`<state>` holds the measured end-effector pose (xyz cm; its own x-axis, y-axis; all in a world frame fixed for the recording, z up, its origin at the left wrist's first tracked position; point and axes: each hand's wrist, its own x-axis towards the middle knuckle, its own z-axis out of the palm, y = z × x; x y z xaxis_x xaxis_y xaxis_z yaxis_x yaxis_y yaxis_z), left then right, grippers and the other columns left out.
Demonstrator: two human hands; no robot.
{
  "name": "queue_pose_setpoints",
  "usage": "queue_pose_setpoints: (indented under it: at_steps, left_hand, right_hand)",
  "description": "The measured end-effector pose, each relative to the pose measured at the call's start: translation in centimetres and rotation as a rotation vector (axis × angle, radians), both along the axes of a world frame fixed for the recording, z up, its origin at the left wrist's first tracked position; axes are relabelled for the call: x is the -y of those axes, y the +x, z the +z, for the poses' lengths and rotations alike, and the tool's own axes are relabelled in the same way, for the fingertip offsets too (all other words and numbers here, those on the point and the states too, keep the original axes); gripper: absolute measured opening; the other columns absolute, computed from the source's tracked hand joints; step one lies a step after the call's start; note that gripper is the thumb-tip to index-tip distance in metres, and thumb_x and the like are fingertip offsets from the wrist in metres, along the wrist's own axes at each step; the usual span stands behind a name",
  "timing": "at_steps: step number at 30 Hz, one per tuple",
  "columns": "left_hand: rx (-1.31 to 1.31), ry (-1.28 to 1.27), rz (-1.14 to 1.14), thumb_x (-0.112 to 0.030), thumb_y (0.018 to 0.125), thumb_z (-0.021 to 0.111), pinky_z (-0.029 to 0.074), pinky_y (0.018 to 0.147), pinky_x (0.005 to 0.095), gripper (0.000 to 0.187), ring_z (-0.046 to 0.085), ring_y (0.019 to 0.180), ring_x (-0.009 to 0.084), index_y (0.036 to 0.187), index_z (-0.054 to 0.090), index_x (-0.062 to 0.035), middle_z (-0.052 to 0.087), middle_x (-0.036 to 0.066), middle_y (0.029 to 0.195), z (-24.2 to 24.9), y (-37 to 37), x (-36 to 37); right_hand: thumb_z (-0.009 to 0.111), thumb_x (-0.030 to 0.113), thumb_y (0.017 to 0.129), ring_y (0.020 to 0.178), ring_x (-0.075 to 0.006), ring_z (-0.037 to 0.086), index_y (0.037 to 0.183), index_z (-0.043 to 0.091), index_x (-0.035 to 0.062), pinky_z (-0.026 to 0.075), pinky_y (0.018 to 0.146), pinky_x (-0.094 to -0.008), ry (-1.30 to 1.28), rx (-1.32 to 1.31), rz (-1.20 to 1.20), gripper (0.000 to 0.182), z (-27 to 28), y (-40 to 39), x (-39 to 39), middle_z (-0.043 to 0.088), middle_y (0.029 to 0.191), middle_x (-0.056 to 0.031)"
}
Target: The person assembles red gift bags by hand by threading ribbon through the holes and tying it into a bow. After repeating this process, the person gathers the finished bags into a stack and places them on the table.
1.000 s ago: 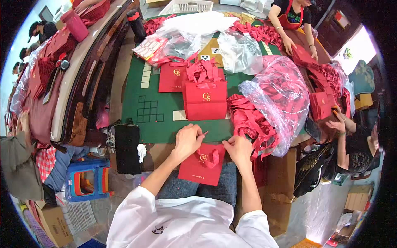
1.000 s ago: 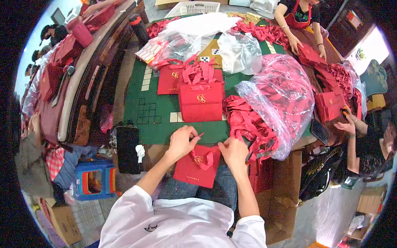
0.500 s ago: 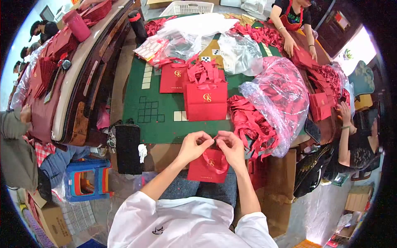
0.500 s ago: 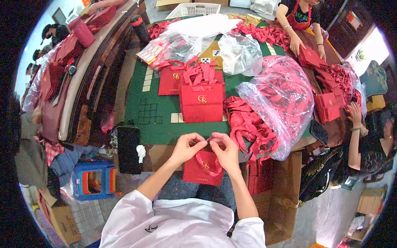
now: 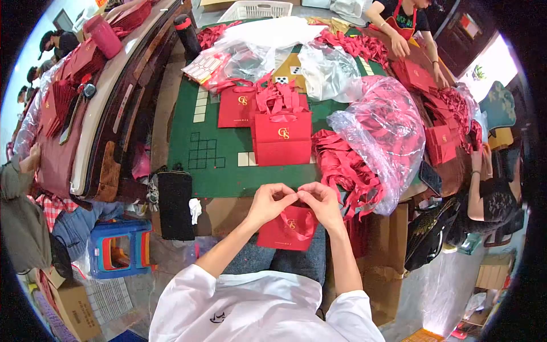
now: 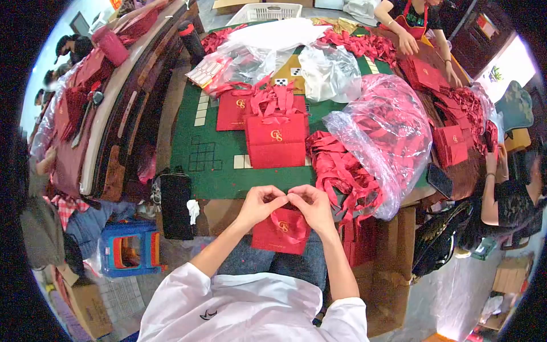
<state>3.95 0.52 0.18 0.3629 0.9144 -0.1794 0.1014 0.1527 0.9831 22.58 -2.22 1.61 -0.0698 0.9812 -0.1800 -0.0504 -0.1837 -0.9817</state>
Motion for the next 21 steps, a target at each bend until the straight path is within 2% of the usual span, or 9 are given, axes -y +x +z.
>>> queue_pose_setpoints:
  at_steps: [4,6,7,9,10,13,17,19,21]
  left_hand:
    - [0.057,-0.040,-0.024,-0.013,0.090,0.071,0.053,0.076,0.0256,0.014,0.064,0.079,0.0077,0.092,0.071,0.0009,0.072,0.002,0.084,0.7,-0.2,0.2]
    - [0.098,-0.045,-0.091,-0.014,0.089,0.073,0.052,0.084,0.0280,0.028,0.064,0.092,0.0097,0.112,0.066,0.0005,0.070,0.005,0.101,0.9,-0.9,0.2]
    - [0.099,-0.043,-0.094,-0.014,0.089,0.073,0.052,0.084,0.0280,0.028,0.064,0.092,0.0097,0.112,0.066,0.0005,0.070,0.005,0.101,1.0,-1.4,0.3]
    - [0.087,0.033,-0.039,-0.018,0.086,0.076,0.049,0.094,0.0319,0.054,0.059,0.107,0.0123,0.132,0.053,-0.0016,0.062,0.009,0.123,1.3,-2.9,0.9]
    - [0.144,-0.038,-0.098,-0.018,0.082,0.080,0.045,0.101,0.0351,0.071,0.055,0.116,0.0156,0.140,0.042,-0.0027,0.055,0.009,0.132,0.9,-3.9,1.1]
    - [0.078,0.132,-0.176,-0.016,0.080,0.083,0.044,0.103,0.0352,0.070,0.055,0.117,0.0172,0.136,0.045,-0.0009,0.057,0.009,0.129,1.6,-4.9,2.6]
    - [-0.021,0.157,-0.210,-0.007,0.082,0.078,0.044,0.104,0.0343,0.063,0.054,0.120,0.0157,0.135,0.046,0.0005,0.058,0.009,0.126,-0.3,-5.3,4.8]
    - [-0.018,0.157,-0.259,-0.003,0.084,0.074,0.045,0.103,0.0340,0.058,0.054,0.118,0.0154,0.134,0.046,0.0011,0.058,0.009,0.125,2.0,-5.6,5.9]
    - [-0.009,0.196,-0.220,-0.009,0.084,0.074,0.050,0.092,0.0377,0.048,0.065,0.104,0.0209,0.126,0.052,-0.0017,0.067,0.014,0.111,3.3,-6.2,7.0]
  right_hand:
    - [0.066,0.006,0.093,0.082,-0.0080,0.063,0.099,0.067,-0.0006,0.051,0.076,-0.0236,0.024,0.036,-0.024,0.009,-0.1,-0.1,0.1,0.068,0.088,-0.0015]
    - [0.066,0.008,0.093,0.079,-0.0074,0.062,0.098,0.067,-0.0003,0.050,0.074,-0.0233,0.019,0.005,-0.081,0.010,-0.1,0.1,0.1,0.067,0.086,-0.0004]
    - [0.067,0.010,0.093,0.077,-0.0067,0.061,0.097,0.067,0.0000,0.049,0.072,-0.0229,0.015,-0.026,-0.138,0.011,-0.1,0.3,0.1,0.067,0.084,0.0008]
    - [0.066,0.011,0.094,0.075,-0.0067,0.060,0.098,0.067,0.0010,0.049,0.072,-0.0222,0.044,-0.023,-0.160,0.010,0.1,0.9,0.0,0.066,0.084,0.0015]
    - [0.065,0.012,0.095,0.074,-0.0055,0.059,0.098,0.067,0.0026,0.045,0.069,-0.0208,0.040,-0.081,-0.217,0.010,0.0,1.1,0.1,0.065,0.083,0.0023]
    - [0.065,0.014,0.095,0.069,-0.0040,0.055,0.098,0.068,0.0047,0.041,0.063,-0.0192,0.046,-0.151,-0.317,0.010,-0.6,1.0,-0.1,0.065,0.080,0.0036]
    - [0.065,0.018,0.096,0.063,-0.0030,0.051,0.098,0.068,0.0044,0.038,0.057,-0.0187,0.047,-0.144,-0.375,0.014,0.0,0.8,-0.4,0.063,0.076,0.0048]
    - [0.066,0.018,0.095,0.064,-0.0027,0.053,0.098,0.069,0.0041,0.039,0.058,-0.0188,0.068,-0.130,-0.411,0.014,-0.3,1.3,-0.9,0.064,0.078,0.0049]
    - [0.068,0.018,0.095,0.065,-0.0017,0.053,0.098,0.070,0.0034,0.039,0.057,-0.0181,0.116,-0.075,-0.452,0.015,-0.2,2.7,-1.4,0.066,0.081,0.0046]
